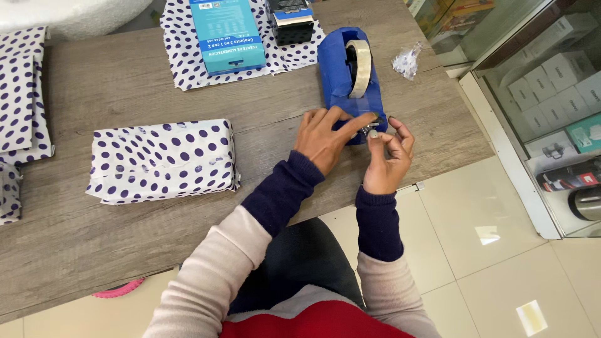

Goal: The person wraps an electronic product in patterned paper, folding the edges over and securing them with tape from a dispenser.

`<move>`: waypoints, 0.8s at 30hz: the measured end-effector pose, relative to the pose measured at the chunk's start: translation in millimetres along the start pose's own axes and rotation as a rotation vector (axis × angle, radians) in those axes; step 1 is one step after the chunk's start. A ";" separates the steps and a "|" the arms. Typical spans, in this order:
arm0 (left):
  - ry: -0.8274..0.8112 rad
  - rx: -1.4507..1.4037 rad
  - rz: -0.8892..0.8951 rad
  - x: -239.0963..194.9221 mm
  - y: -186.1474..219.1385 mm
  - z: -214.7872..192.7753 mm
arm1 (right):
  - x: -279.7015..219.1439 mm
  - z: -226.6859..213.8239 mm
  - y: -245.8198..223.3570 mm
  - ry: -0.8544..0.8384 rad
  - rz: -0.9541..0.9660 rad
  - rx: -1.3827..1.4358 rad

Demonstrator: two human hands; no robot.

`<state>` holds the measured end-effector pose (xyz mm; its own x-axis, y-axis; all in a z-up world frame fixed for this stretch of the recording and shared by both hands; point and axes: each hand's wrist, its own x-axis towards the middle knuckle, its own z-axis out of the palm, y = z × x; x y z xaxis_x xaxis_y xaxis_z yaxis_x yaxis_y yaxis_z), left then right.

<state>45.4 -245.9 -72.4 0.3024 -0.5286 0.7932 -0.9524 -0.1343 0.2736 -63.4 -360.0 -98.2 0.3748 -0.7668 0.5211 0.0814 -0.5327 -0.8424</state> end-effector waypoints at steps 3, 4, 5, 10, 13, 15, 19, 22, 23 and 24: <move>-0.006 0.018 0.031 -2.5 -4.0 3.3 | -3.5 -1.6 -19.4 -0.010 0.037 -0.054; -0.006 0.018 0.028 -2.7 -4.2 3.1 | -3.1 -1.0 -21.7 -0.012 0.037 -0.055; -0.018 -0.012 0.020 -3.1 -4.4 3.1 | -2.9 -0.4 -23.9 -0.015 0.037 -0.087; -0.053 -0.101 -0.008 -1.0 -2.3 -1.8 | -2.4 0.7 -10.5 -0.018 0.036 -0.188; -0.086 -0.088 0.001 -6.9 -9.5 6.9 | -1.7 -0.2 -2.7 -0.022 0.018 -0.163; -0.100 -0.171 -0.058 -11.4 -18.0 12.2 | 1.3 -0.6 5.6 -0.026 -0.001 0.048; -0.022 -0.480 -0.127 -6.3 -5.9 -28.1 | -18.0 -5.9 -44.8 0.034 -0.027 0.263; -0.021 -0.640 -0.170 -1.6 11.2 -59.3 | -27.8 -3.9 -56.1 0.047 -0.040 0.417; -0.029 -0.749 -0.201 -3.8 17.5 -62.5 | -29.5 -4.9 -60.8 0.029 -0.038 0.447; -0.036 -0.858 -0.231 -6.2 24.0 -65.7 | -31.4 -6.0 -65.6 0.011 -0.035 0.478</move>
<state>23.2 -190.8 -34.9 0.4686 -0.5940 0.6539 -0.5069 0.4255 0.7497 -86.1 -303.1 -58.5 0.3546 -0.7562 0.5500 0.5106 -0.3362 -0.7914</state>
